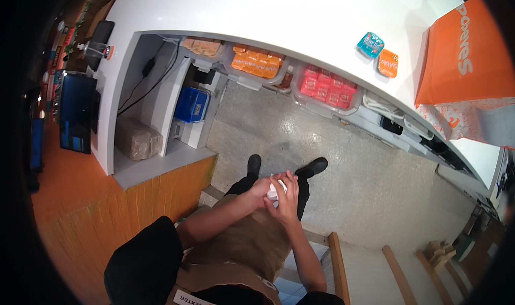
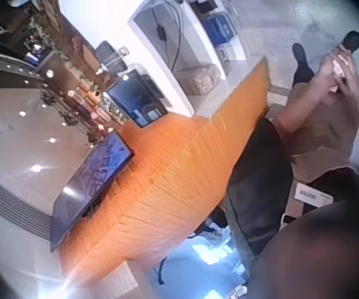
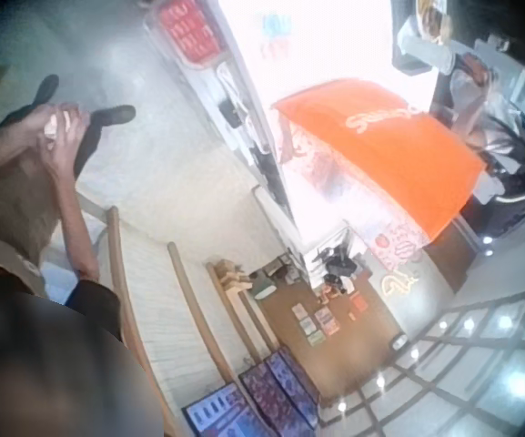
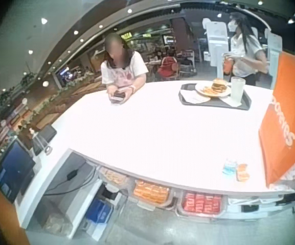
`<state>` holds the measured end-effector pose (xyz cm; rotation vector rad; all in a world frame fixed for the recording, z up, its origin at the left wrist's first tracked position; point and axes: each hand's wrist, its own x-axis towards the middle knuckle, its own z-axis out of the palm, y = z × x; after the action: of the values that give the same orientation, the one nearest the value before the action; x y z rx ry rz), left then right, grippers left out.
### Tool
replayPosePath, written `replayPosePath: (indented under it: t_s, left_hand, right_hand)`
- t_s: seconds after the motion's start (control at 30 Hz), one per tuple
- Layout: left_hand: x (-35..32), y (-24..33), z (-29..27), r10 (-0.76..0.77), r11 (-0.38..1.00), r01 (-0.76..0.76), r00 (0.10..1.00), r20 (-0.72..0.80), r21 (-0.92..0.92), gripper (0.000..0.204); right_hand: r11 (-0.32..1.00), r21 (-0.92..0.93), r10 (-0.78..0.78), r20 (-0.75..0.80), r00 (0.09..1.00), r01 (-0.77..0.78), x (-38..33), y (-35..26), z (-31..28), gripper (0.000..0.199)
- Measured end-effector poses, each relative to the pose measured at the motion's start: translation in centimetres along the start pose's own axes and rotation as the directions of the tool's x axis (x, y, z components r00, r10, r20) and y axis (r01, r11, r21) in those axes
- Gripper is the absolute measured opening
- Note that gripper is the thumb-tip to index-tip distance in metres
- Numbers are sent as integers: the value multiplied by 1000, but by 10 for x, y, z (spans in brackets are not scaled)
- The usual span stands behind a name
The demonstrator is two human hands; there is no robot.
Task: The person assembles a takeout order in a fast-food kitchen. They place a receipt and napkin on a tray with a burger and fries, then fill a cup with ice and a beverage. They add sauce packets and utensils to a branded bag, place the bag on the counter, and hand it to a customer.
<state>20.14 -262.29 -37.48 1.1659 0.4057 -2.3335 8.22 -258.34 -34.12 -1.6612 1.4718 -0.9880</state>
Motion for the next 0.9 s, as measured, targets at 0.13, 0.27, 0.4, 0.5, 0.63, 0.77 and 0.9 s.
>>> replayPosePath:
  t_s: [0.13, 0.27, 0.4, 0.5, 0.63, 0.77, 0.9]
  left_hand:
    - [2, 55, -52, 46, 999, -47, 995, 87, 7, 30]
    - [19, 107, -107, 339, 929, -312, 933, -119, 200, 28]
    - [9, 121, -192, 491, 861, -416, 828, -271, 291, 25]
    - [-22, 108, -269, 378, 926, -323, 768, -517, 197, 31]
    - [-50, 91, -339, 318, 937, -339, 736, -598, 81, 37]
    - [-54, 50, -354, 514, 843, -320, 716, -472, 432, 30]
    - [-61, 2, -353, 740, 231, -390, 665, 100, 891, 11]
  right_hand:
    - [988, -150, 40, -7, 999, -41, 22, 25, 81, 53]
    - [984, 94, 146, 83, 986, -154, 72, 60, 125, 54]
    - [924, -272, 140, -412, 901, -268, 181, 212, 89, 22]
    - [662, -610, 200, -418, 886, -437, 236, 309, 68, 33]
    - [566, -699, 270, -345, 899, -438, 247, 318, 85, 33]
    - [843, -468, 131, -300, 945, -266, 207, 225, 180, 18]
    - [873, -445, -186, 77, 979, 201, 277, 179, 289, 22]
